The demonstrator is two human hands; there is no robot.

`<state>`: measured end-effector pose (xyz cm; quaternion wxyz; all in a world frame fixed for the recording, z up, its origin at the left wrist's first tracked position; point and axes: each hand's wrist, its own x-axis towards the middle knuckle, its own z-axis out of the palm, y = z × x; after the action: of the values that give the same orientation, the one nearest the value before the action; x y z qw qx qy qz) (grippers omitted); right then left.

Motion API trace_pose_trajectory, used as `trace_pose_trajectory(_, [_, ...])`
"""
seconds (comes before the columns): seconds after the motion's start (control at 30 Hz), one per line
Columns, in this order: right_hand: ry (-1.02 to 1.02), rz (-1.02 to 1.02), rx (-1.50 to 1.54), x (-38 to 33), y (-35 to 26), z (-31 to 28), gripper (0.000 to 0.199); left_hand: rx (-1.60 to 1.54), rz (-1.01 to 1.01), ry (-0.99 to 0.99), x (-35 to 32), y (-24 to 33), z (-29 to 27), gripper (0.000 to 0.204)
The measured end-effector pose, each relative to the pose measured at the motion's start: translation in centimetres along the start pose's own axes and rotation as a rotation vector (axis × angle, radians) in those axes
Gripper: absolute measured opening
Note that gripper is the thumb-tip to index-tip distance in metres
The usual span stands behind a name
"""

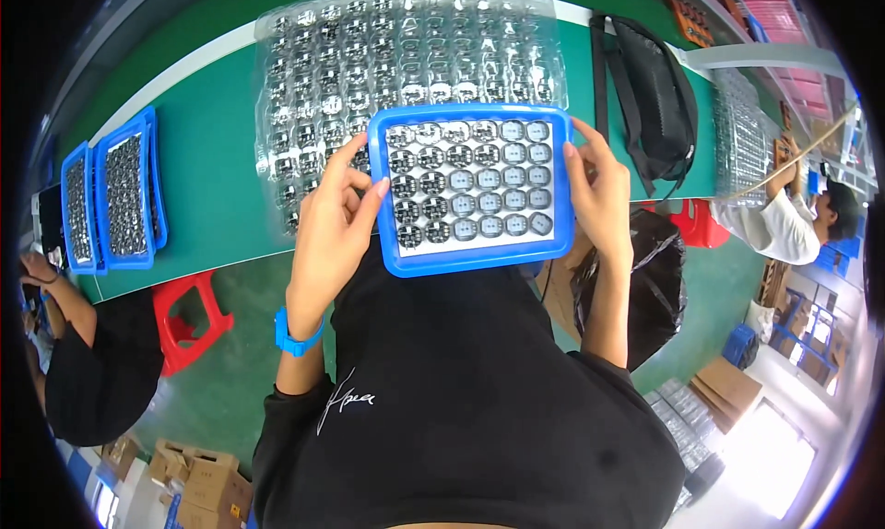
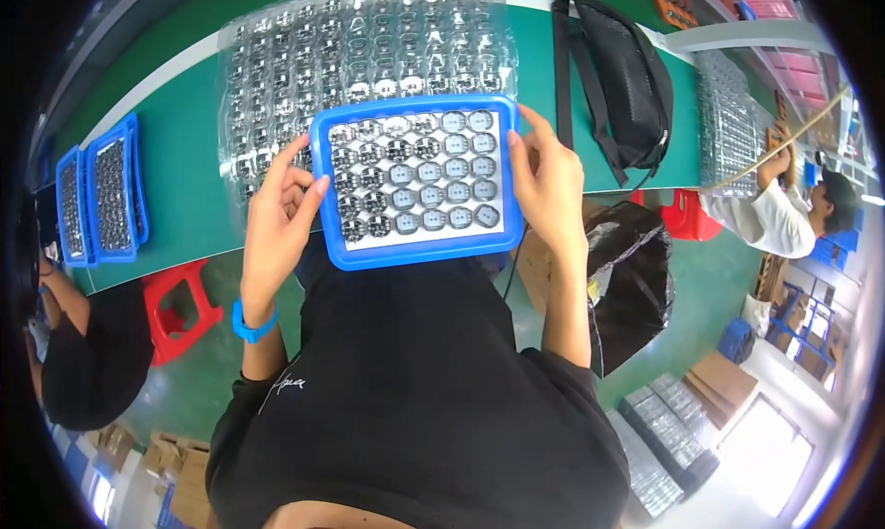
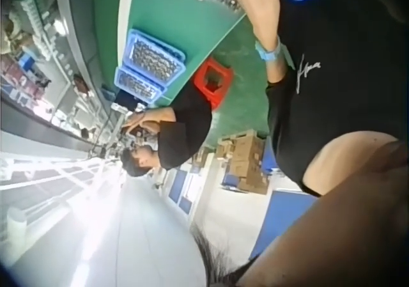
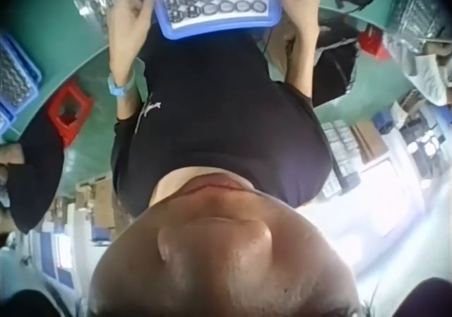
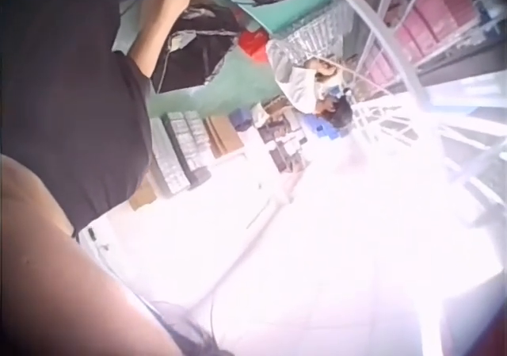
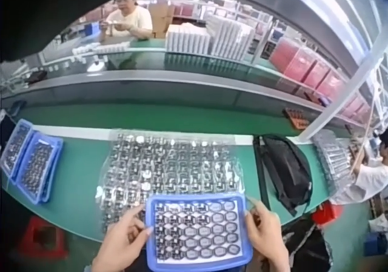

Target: Sorting small electronic components from a bulk sheet into a tray with designated slots.

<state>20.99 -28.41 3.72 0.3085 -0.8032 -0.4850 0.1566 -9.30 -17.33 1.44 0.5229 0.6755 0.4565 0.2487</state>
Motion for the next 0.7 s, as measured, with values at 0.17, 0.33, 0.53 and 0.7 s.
trace_pose_trajectory(0.17, [-0.059,0.054,0.015,-0.3,-0.2,-0.6,0.033,-0.047,-0.039,-0.014,-0.9,0.2,-0.4,0.05])
trace_pose_trajectory(0.33, [0.014,-0.303,-0.066,3.9,-1.3,-1.8,0.025,0.313,0.25,0.064,2.7,2.2,-2.1,0.023])
trace_pose_trajectory(0.53, [-0.556,-0.743,-0.073,13.3,-5.0,3.8,0.021,0.486,0.592,-0.288,13.1,2.3,-2.5,0.02])
trace_pose_trajectory(0.7, [-0.735,-0.608,-0.291,15.6,-6.7,5.7,0.024,0.665,0.749,-0.434,16.8,1.5,-1.2,0.021])
